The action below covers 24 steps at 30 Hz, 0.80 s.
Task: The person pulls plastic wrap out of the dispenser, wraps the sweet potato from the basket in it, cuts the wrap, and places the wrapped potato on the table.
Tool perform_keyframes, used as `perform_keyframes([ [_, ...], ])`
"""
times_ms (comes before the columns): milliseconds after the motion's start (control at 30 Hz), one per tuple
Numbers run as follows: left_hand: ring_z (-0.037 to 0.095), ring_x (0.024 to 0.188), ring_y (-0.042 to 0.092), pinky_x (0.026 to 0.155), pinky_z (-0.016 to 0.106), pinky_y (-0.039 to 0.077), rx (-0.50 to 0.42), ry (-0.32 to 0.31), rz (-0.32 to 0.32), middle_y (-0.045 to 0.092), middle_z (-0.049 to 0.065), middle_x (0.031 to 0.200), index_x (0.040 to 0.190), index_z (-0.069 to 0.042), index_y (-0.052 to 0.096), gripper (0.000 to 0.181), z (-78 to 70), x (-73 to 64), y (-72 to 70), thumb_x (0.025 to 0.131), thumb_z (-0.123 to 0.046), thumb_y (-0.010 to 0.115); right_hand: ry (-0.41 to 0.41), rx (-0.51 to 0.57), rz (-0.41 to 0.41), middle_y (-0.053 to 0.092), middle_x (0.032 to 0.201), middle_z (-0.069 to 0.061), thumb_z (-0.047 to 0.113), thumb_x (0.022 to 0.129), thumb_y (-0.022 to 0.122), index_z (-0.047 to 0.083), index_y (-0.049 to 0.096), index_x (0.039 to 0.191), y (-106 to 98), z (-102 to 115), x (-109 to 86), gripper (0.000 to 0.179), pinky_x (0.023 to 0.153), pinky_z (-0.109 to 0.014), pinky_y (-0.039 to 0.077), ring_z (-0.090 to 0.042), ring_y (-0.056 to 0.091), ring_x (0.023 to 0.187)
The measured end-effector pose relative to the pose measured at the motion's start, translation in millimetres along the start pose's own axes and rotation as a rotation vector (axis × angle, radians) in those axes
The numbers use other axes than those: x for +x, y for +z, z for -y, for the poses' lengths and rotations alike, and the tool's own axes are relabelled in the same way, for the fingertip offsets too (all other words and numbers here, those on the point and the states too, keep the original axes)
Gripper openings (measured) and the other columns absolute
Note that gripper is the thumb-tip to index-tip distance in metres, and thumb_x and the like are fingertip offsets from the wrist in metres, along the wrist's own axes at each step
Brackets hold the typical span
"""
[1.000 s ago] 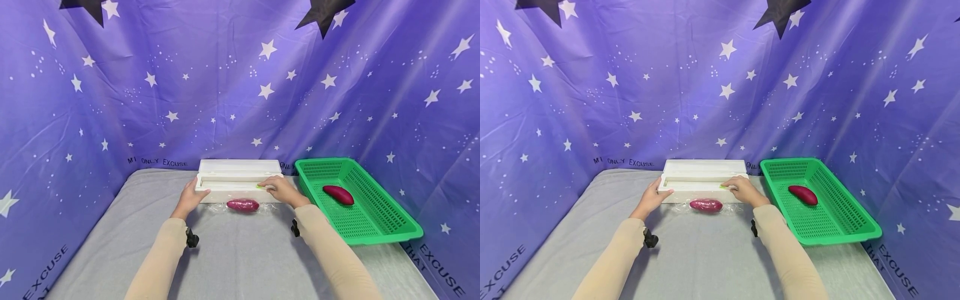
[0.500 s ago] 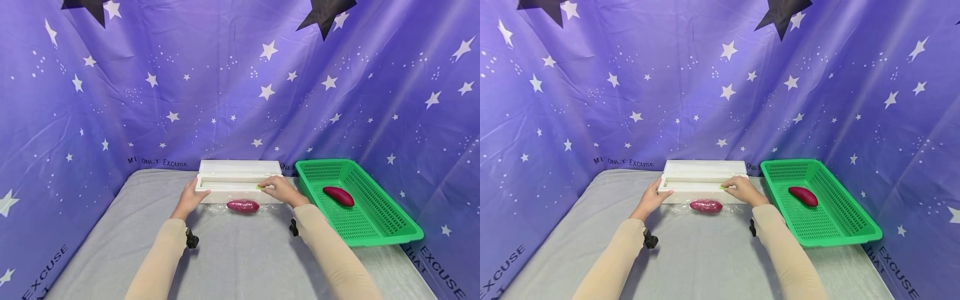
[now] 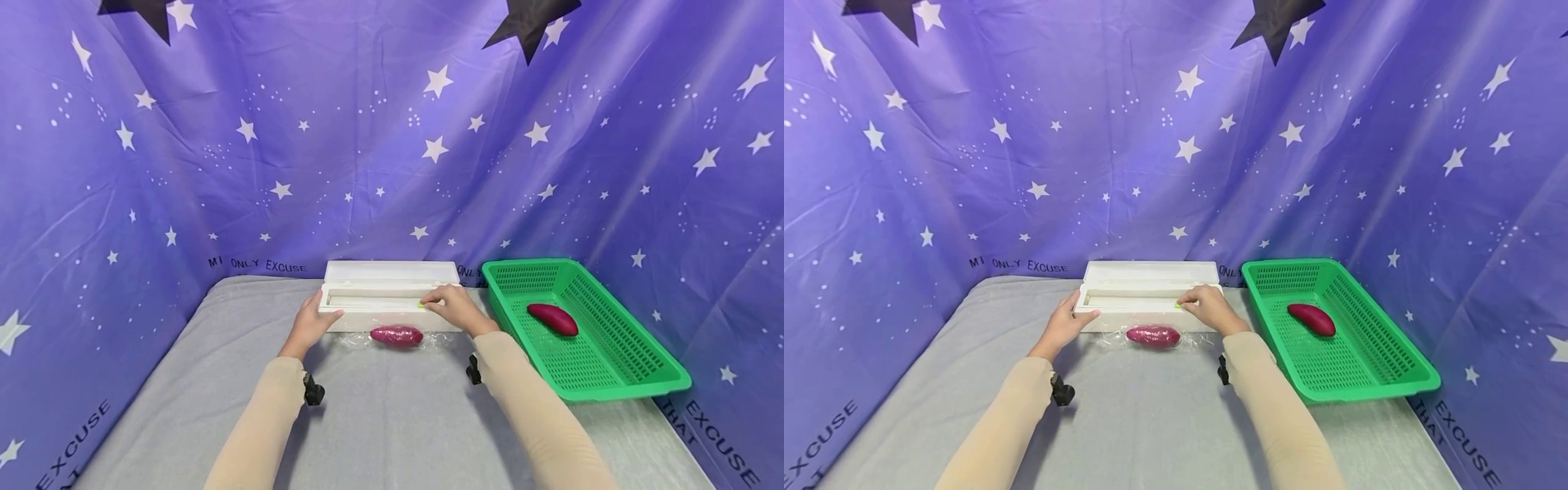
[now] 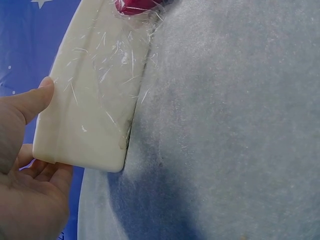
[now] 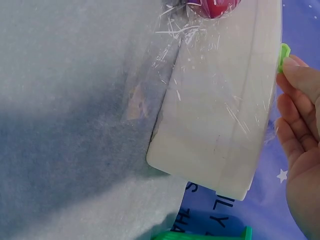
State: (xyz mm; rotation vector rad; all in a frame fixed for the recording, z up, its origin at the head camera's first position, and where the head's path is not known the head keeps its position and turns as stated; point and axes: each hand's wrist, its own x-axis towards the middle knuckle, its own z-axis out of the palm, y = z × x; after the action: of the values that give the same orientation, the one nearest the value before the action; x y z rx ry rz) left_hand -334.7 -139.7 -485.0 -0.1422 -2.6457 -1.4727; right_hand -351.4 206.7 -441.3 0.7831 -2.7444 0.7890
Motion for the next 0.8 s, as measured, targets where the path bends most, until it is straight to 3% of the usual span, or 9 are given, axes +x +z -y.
perform_keyframes([
  [267,0.046,0.144,0.025,0.118,0.054,0.021,0.006,-0.010,0.004,0.026,0.033,0.155,0.154,0.010,0.023,0.086,-1.2,0.0,-0.4,0.094,-0.029,0.071,0.011,0.005,0.002,0.075,0.097,-0.004,0.012,0.091,0.074,0.009,0.079,0.102,3,3,2.6,0.012,0.103,-0.049,0.045,-0.031,0.065,0.106],
  [500,0.046,0.143,0.027,0.117,0.055,0.022,0.027,-0.004,0.007,0.027,0.033,0.154,0.154,0.009,0.023,0.086,-1.1,2.0,0.0,0.094,-0.030,0.071,-0.034,0.011,-0.018,0.075,0.096,-0.004,0.010,0.091,0.074,0.008,0.079,0.102,8,5,5.9,0.012,0.087,-0.042,0.053,-0.025,0.067,0.093],
  [800,0.046,0.142,0.028,0.117,0.055,0.022,0.020,-0.003,0.001,0.028,0.033,0.153,0.153,0.010,0.024,0.085,-2.6,-0.6,-1.3,0.093,-0.028,0.072,-0.012,0.005,0.001,0.074,0.097,-0.003,0.013,0.093,0.073,0.010,0.079,0.103,15,15,12.1,0.012,0.090,-0.045,0.051,-0.024,0.067,0.094],
])
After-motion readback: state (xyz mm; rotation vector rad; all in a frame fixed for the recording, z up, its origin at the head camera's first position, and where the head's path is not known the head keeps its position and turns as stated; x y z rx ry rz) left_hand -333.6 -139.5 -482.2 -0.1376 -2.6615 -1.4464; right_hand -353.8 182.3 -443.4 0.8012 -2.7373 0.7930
